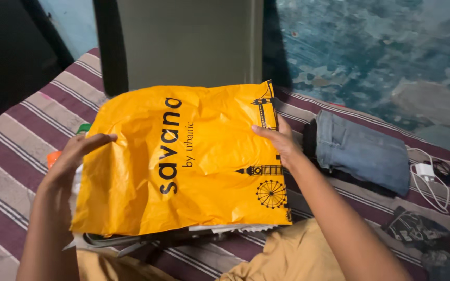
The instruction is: The person packs a suitcase by folding and placing a white garment and a yellow shirt inside. They then add a yellow plastic shopping bag, followed by several toiletries including a green bottle, an orange tube, and a white tube, arranging them in the remaining space.
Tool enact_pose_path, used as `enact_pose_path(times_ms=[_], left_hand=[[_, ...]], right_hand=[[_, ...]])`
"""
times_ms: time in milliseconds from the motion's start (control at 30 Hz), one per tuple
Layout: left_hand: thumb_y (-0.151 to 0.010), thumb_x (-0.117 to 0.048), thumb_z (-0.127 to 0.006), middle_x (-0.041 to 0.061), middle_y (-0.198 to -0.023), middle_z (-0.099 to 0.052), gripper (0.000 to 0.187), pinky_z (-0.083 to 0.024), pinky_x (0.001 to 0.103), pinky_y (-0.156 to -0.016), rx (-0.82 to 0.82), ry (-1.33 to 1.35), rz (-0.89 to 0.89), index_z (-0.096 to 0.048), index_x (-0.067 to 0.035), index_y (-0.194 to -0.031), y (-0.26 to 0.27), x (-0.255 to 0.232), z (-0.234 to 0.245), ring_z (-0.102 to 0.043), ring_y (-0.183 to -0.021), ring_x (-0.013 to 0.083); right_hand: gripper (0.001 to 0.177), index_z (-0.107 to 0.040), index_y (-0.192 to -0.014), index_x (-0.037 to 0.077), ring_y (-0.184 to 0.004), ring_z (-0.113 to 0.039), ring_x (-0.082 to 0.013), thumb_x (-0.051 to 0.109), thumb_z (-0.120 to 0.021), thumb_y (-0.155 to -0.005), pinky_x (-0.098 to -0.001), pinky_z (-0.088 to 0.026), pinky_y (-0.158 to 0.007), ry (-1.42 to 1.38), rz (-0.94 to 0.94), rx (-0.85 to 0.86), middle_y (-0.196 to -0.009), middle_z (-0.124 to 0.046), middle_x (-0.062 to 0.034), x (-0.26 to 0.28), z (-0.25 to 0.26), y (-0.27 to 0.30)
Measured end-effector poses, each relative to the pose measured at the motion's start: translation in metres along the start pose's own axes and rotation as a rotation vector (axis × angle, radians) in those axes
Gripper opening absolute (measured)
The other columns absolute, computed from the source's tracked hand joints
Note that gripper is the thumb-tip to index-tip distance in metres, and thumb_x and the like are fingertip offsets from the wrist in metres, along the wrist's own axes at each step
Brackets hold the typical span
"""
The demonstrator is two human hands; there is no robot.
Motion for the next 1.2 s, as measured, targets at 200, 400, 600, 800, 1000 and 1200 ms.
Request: enact_pose_path(times_ms=[200,400,600,800,1000,1200], left_hand=[[-0.074,-0.034,-0.085,0.026,-0.128,-0.07,0.072,-0.047,0.043,-0.111,-0.044,-0.289,-0.006,-0.061,0.002,-0.132,-0.007,0.003,0.006,-0.068,-0.125,0.0392],[-0.092,-0.04,-0.077,0.027,-0.147,-0.053,0.078,-0.042,0.05,-0.116,-0.464,-0.583,-0.845,-0.048,0.002,-0.15,0.052,-0.088,-0.025,-0.051,-0.134,0.0431],[-0.088,-0.081,-0.041,0.022,-0.167,-0.02,0.088,0.001,0.077,-0.112,-0.319,-0.75,-0.843,-0.043,-0.024,-0.155,0.032,-0.104,-0.111,-0.009,-0.153,0.0481],[-0.079,-0.093,-0.031,0.018,-0.167,-0.011,0.098,0.009,0.077,-0.109,-0.219,-0.858,-0.652,-0.034,-0.033,-0.156,-0.023,-0.056,-0.131,0.001,-0.153,0.0457],[-0.078,-0.092,-0.031,0.017,-0.168,-0.013,0.097,0.01,0.078,-0.108,-0.153,-0.845,-0.552,-0.034,-0.036,-0.156,-0.034,-0.027,-0.145,0.0,-0.153,0.0446],[-0.078,-0.093,-0.032,0.016,-0.168,-0.015,0.096,0.011,0.078,-0.109,-0.103,-0.869,-0.506,-0.036,-0.036,-0.155,-0.038,-0.028,-0.147,-0.002,-0.154,0.0441]], right_hand=[[0.073,-0.047,-0.143,0.006,-0.106,-0.069,-0.0175,0.009,-0.082,-0.078,-0.0305,-0.057,-0.092,0.134,0.019,-0.074,-0.12,-0.069,-0.0075,-0.024,0.001,-0.033],[0.09,-0.042,-0.149,0.003,-0.135,-0.049,-0.0396,0.048,-0.084,-0.082,-0.0484,-0.041,-0.109,1.207,0.462,-0.304,-0.146,-0.05,-0.0225,0.029,-0.018,-0.018],[0.098,-0.038,-0.157,0.021,-0.155,-0.006,-0.0448,0.072,-0.067,-0.079,-0.0679,-0.012,-0.116,1.529,0.432,-0.015,-0.167,-0.018,-0.0206,0.024,-0.094,-0.014],[0.098,-0.033,-0.16,0.03,-0.156,-0.002,-0.0438,0.08,-0.058,-0.08,-0.0697,-0.01,-0.117,1.533,0.209,0.038,-0.169,-0.012,-0.0184,-0.007,-0.086,-0.029],[0.1,-0.032,-0.159,0.033,-0.155,-0.01,-0.0399,0.085,-0.055,-0.076,-0.0632,-0.016,-0.119,1.543,0.092,0.04,-0.169,-0.016,-0.013,-0.033,-0.08,-0.035],[0.099,-0.033,-0.159,0.033,-0.155,-0.013,-0.0398,0.086,-0.054,-0.077,-0.0649,-0.019,-0.117,1.536,0.037,0.073,-0.168,-0.02,-0.0139,-0.044,-0.077,-0.041]])
Point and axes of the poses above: each hand's wrist, its own y-axis away from the middle knuckle, its own z-axis out of the back of the hand, x = y × z, the point moved 10 cm from there along -y, towards the middle knuckle
